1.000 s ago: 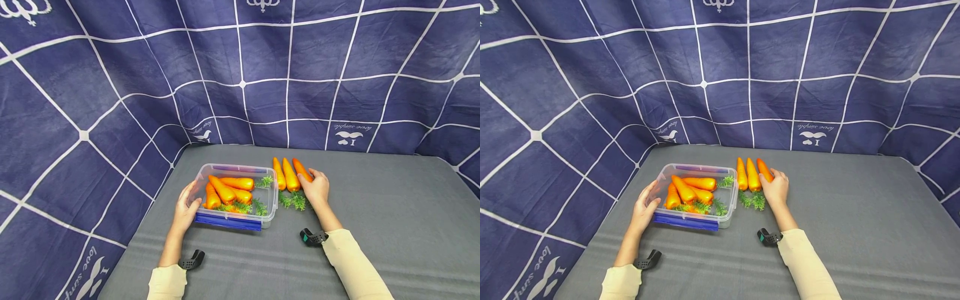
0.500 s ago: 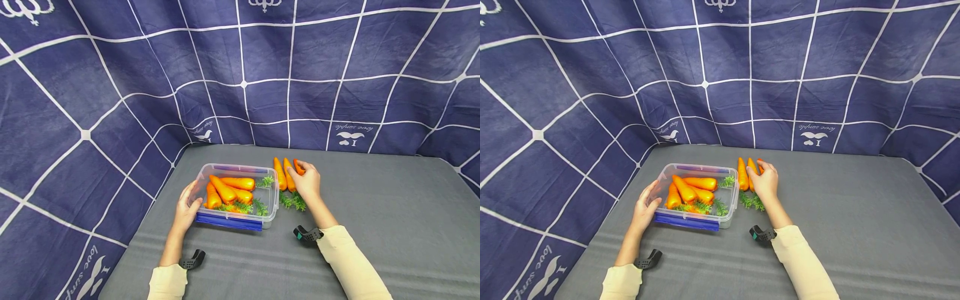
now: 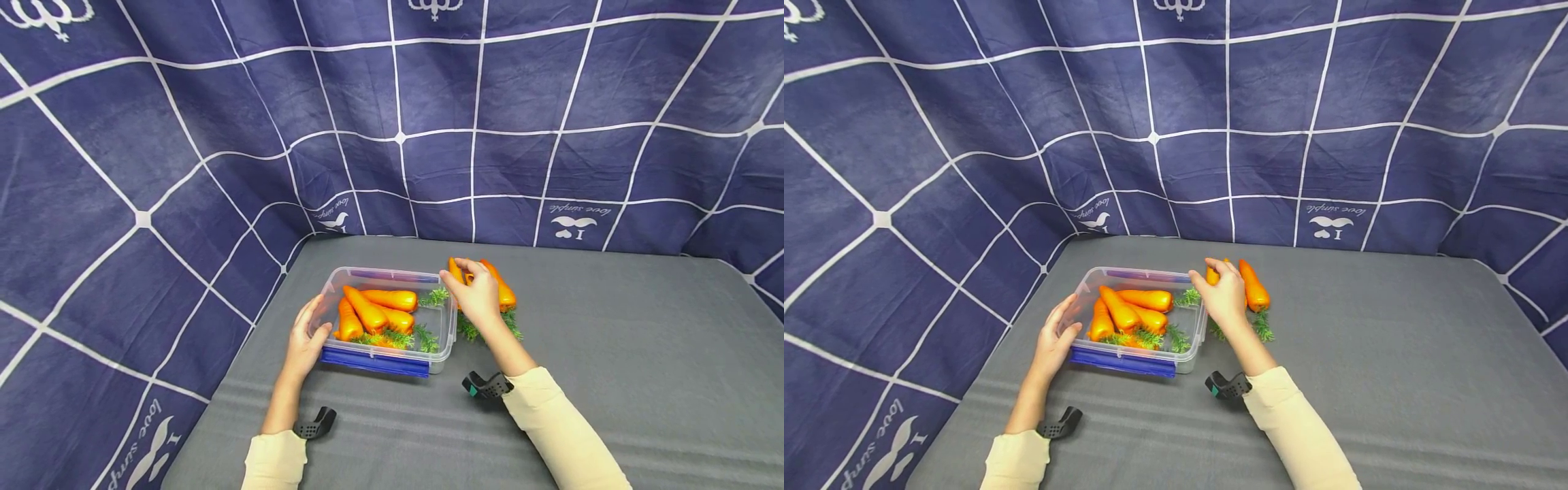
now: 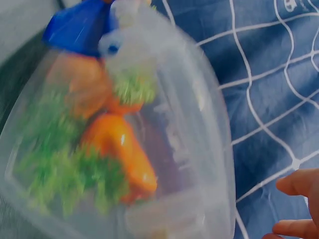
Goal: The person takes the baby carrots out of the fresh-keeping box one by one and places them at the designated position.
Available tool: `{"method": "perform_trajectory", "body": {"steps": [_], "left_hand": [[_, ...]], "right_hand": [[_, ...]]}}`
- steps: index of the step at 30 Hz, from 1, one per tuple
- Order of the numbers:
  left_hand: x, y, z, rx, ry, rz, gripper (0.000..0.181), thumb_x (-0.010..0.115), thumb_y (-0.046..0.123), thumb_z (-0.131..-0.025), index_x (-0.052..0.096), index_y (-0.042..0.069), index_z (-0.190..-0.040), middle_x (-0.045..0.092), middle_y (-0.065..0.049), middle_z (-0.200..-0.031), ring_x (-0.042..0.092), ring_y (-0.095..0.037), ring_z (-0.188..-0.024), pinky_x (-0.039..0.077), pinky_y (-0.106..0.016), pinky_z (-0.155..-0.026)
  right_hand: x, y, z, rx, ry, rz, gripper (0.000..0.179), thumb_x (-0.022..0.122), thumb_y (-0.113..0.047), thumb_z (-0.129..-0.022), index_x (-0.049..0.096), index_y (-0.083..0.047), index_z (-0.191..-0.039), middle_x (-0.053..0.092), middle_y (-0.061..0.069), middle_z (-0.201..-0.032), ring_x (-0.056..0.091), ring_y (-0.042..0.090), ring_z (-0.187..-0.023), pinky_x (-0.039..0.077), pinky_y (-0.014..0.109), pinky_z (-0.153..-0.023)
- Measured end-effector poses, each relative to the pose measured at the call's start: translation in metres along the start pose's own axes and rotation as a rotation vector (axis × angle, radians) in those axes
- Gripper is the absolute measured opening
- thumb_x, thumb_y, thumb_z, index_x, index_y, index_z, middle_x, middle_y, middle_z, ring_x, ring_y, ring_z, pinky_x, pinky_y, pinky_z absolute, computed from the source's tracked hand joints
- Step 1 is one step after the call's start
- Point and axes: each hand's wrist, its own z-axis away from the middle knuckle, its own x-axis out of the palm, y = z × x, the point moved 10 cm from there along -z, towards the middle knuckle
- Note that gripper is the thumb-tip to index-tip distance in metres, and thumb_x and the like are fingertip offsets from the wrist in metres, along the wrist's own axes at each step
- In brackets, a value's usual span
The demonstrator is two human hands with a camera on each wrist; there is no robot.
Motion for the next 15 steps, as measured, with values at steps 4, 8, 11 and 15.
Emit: {"method": "perform_trajectory", "body": {"steps": [4, 8, 11, 15], "left_hand": [[-0.001, -0.006, -0.001, -0.001, -0.004, 0.002, 0.056, 0.053, -0.015, -0.086, 0.041, -0.012, -0.140, 0.038, -0.029, -0.144, 0.042, -0.050, -0.124, 0.033, -0.054, -0.107], [-0.001, -0.006, -0.001, 0.003, -0.006, 0.004, 0.056, 0.053, -0.015, -0.086, 0.041, -0.012, -0.140, 0.038, -0.029, -0.144, 0.042, -0.051, -0.124, 0.028, -0.064, -0.105], [-0.001, -0.007, -0.001, -0.008, -0.001, -0.003, 0.057, 0.053, -0.017, -0.085, 0.041, -0.012, -0.140, 0.038, -0.029, -0.144, 0.042, -0.051, -0.125, 0.029, -0.063, -0.105], [0.000, 0.002, -0.001, -0.013, 0.000, -0.002, 0.056, 0.052, -0.020, -0.084, 0.040, -0.016, -0.138, 0.037, -0.033, -0.143, 0.041, -0.054, -0.123, 0.029, -0.065, -0.104]], "right_hand": [[0.012, -0.013, 0.003, -0.004, -0.028, -0.059, 0.046, 0.075, -0.027, -0.085, 0.067, 0.000, -0.120, 0.063, 0.017, -0.119, 0.058, 0.032, -0.112, 0.049, 0.043, -0.094], [0.028, -0.027, 0.006, -0.030, -0.065, -0.074, 0.045, 0.075, -0.027, -0.085, 0.067, -0.001, -0.121, 0.064, 0.016, -0.118, 0.058, 0.030, -0.111, 0.050, 0.043, -0.093], [0.041, -0.041, 0.008, -0.070, -0.091, -0.046, 0.045, 0.075, -0.028, -0.084, 0.067, -0.001, -0.120, 0.066, 0.016, -0.115, 0.059, 0.030, -0.109, 0.049, 0.044, -0.091], [0.061, -0.057, 0.012, -0.092, -0.151, -0.003, 0.046, 0.074, -0.032, -0.084, 0.068, -0.004, -0.120, 0.066, 0.012, -0.115, 0.060, 0.029, -0.108, 0.050, 0.043, -0.090]]}}
